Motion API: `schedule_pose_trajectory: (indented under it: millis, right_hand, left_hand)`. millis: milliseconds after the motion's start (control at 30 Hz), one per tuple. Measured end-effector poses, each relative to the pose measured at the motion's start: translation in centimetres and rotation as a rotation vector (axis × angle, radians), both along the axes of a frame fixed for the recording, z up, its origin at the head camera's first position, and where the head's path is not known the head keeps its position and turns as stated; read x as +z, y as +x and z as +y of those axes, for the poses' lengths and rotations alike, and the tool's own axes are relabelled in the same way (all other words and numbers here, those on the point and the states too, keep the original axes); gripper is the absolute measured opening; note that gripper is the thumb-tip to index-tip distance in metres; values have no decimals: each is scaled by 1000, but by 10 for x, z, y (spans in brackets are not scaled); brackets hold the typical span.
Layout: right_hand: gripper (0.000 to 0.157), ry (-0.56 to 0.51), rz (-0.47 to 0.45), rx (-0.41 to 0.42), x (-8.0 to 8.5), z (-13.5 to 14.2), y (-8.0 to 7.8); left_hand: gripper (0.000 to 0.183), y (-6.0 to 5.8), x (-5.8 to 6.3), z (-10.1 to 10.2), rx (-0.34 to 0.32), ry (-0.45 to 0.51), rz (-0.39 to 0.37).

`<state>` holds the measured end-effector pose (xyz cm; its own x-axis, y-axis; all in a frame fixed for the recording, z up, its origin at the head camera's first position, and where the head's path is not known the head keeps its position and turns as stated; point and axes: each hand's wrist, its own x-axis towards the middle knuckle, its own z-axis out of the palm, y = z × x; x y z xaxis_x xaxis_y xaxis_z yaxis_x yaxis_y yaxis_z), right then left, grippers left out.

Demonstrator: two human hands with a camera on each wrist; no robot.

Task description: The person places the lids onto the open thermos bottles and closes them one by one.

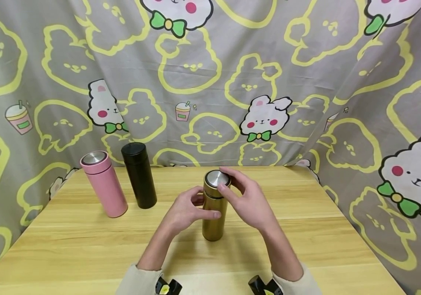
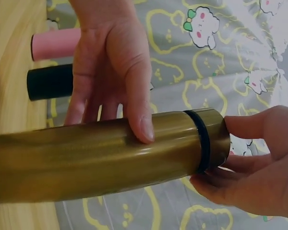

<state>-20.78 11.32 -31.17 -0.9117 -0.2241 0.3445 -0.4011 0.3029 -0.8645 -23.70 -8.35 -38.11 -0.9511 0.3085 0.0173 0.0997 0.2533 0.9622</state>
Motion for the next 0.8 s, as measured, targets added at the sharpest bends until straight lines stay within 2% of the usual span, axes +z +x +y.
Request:
schedule_pose_trajectory:
  millis: [167,267,367,633,700,800]
  right_hand:
    - [48,51,36,-176,0,-6,2]
    - [56,72,18,-213,1,-7,2]
    - [58,55,-25,-169,1,-4,2]
    - [51,-76,-88,86,0,5,-4]
    - [50,-85,-94,107,-1,6,-5]
    - [48,-78,-96,89,-1,5,-5]
  left_hand:
    - [63,0,0,0,-7,6,8]
    - [63,1,0,1,-8,6,6]
    - [65,0,-1,1,-1,0,6]
    - [65,0,-1,1,1,-6,11]
    - [63,0,0,1,0,-3,13]
    - [63,0,0,0,1,-5,13]
